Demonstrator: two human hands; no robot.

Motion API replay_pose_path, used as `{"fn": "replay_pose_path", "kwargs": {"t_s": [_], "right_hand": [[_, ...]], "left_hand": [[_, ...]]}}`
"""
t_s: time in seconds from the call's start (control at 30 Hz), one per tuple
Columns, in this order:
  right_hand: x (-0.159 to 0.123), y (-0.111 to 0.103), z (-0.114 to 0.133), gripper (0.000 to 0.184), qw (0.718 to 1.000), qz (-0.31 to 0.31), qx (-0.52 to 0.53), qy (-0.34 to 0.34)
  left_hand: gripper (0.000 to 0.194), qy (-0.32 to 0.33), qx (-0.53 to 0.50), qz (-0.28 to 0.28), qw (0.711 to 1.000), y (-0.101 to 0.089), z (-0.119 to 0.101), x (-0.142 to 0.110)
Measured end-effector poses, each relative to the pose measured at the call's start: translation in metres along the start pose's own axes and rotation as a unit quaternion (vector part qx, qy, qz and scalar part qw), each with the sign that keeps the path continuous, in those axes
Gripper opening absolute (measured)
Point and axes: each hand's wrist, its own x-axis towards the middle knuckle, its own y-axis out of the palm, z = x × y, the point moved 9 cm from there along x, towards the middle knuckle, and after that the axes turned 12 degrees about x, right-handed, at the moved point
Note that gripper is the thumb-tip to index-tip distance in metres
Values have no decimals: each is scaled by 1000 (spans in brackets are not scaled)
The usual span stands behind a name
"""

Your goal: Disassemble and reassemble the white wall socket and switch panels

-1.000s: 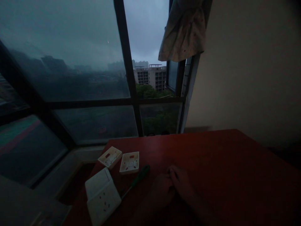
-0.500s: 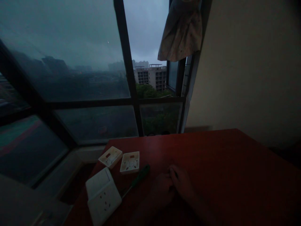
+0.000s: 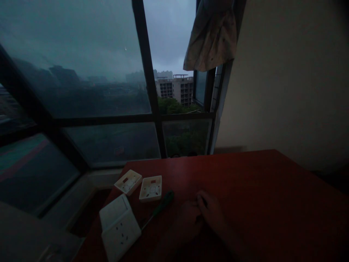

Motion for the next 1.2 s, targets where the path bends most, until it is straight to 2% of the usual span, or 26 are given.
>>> {"fn": "replay_pose_path", "kwargs": {"t_s": [0.63,1.2], "right_hand": [[-1,-1,3,26,1000,-7,-14,-4],[-1,2,0,26,1000,12,-10,-4]], "left_hand": [[25,-2,4,-2,1000,4,2,0],[26,2,6,-7,1000,4,1,0]]}}
